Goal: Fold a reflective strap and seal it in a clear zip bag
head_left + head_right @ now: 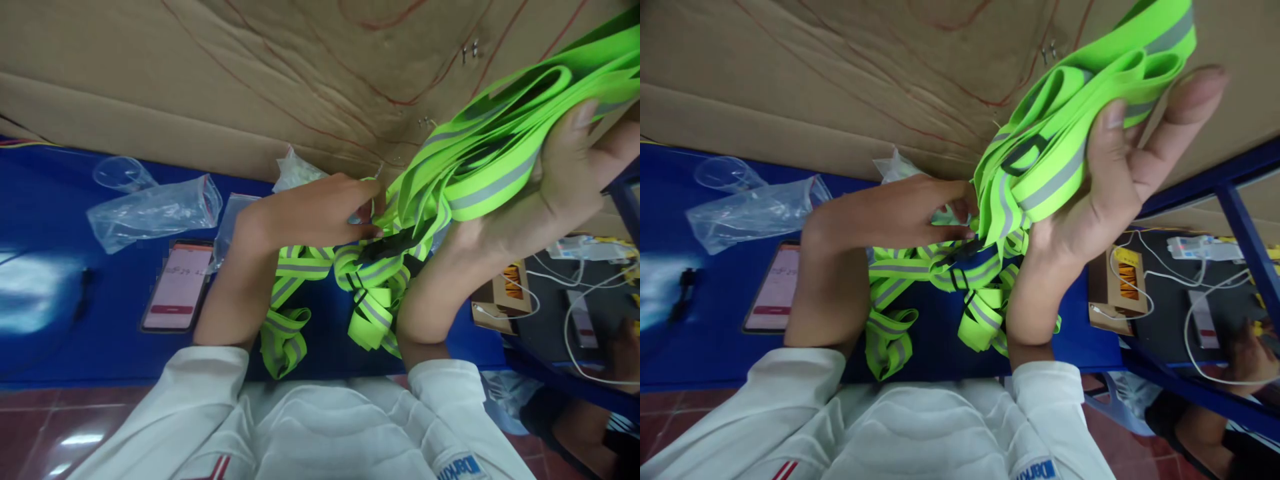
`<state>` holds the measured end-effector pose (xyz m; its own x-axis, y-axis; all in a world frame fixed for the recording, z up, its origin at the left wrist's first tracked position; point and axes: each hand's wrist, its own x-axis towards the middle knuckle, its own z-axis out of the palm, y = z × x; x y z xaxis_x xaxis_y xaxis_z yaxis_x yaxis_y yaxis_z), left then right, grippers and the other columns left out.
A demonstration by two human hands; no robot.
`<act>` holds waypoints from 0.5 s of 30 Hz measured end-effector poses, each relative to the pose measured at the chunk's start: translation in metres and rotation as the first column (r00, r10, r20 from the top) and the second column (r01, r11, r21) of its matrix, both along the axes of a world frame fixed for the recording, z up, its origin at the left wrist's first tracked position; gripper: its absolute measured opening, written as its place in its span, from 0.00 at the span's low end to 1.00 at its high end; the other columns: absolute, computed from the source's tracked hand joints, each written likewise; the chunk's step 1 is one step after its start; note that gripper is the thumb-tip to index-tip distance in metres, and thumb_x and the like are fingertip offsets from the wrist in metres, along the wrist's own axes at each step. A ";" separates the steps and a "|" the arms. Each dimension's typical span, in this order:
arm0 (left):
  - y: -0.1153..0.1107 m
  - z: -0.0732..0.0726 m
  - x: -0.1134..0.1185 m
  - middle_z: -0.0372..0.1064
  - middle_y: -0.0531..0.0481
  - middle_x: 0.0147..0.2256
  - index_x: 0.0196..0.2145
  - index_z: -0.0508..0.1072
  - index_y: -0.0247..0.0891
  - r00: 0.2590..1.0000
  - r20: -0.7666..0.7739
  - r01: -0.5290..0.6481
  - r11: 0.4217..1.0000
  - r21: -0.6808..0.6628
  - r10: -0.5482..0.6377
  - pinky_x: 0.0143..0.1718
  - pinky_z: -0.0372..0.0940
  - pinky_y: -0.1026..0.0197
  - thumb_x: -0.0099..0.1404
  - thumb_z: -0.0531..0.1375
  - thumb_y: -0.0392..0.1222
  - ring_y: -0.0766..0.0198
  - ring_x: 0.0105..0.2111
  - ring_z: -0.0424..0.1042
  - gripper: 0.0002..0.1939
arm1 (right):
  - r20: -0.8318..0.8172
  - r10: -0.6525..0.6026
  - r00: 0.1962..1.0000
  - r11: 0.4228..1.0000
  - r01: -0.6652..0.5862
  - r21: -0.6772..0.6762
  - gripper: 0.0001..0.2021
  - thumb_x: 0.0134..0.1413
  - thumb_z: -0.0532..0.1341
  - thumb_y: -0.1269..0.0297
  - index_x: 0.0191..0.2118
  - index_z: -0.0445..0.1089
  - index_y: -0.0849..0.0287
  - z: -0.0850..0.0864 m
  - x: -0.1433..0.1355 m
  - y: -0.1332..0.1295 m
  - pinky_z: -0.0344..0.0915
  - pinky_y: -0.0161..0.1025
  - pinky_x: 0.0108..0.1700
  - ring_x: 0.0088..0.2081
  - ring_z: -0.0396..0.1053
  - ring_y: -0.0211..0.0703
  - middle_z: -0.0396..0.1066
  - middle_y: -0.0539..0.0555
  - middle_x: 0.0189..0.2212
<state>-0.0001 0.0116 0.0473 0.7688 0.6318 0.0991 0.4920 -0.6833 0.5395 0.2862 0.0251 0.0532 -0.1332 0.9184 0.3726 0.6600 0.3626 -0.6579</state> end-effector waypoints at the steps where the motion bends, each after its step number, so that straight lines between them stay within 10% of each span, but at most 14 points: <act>1: 0.001 0.001 0.001 0.77 0.49 0.38 0.44 0.74 0.40 1.000 0.011 0.019 0.999 -0.031 -0.019 0.38 0.63 0.58 0.72 0.59 0.50 0.59 0.37 0.74 0.11 | 0.012 -0.011 1.000 1.000 0.011 0.015 0.33 0.66 0.39 0.30 0.68 0.63 0.31 -0.001 -0.003 0.000 0.68 0.61 0.61 0.76 0.44 0.70 0.51 0.38 0.73; 5: 0.001 0.011 0.002 0.67 0.54 0.28 0.33 0.70 0.38 0.969 0.167 0.214 0.954 -0.208 -0.181 0.32 0.59 0.63 0.79 0.47 0.54 0.68 0.28 0.66 0.24 | 0.028 -0.184 0.983 0.957 0.173 0.235 0.30 0.71 0.38 0.37 0.72 0.52 0.30 -0.009 -0.037 0.000 0.66 0.61 0.63 0.76 0.44 0.69 0.47 0.40 0.74; 9: 0.007 0.007 0.004 0.71 0.53 0.34 0.37 0.70 0.38 0.945 0.223 0.301 0.901 -0.312 -0.239 0.33 0.61 0.66 0.73 0.57 0.55 0.67 0.32 0.69 0.16 | -0.223 -0.468 0.855 0.665 0.507 0.548 0.30 0.73 0.29 0.53 0.75 0.43 0.34 -0.009 -0.086 -0.001 0.65 0.57 0.67 0.77 0.44 0.61 0.49 0.45 0.72; 15: 0.026 -0.008 0.001 0.74 0.48 0.44 0.44 0.71 0.36 0.957 0.191 0.272 0.904 -0.330 -0.218 0.41 0.65 0.65 0.67 0.64 0.52 0.63 0.42 0.73 0.17 | -0.064 -0.427 0.902 0.765 0.398 0.506 0.22 0.72 0.44 0.52 0.65 0.63 0.34 0.015 -0.089 -0.019 0.69 0.56 0.63 0.74 0.52 0.62 0.64 0.49 0.60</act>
<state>0.0009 0.0375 0.0391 0.8976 0.4397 0.0305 0.2304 -0.5270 0.8180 0.1976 0.0063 0.0677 0.1837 0.5803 0.7934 0.8495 0.3124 -0.4251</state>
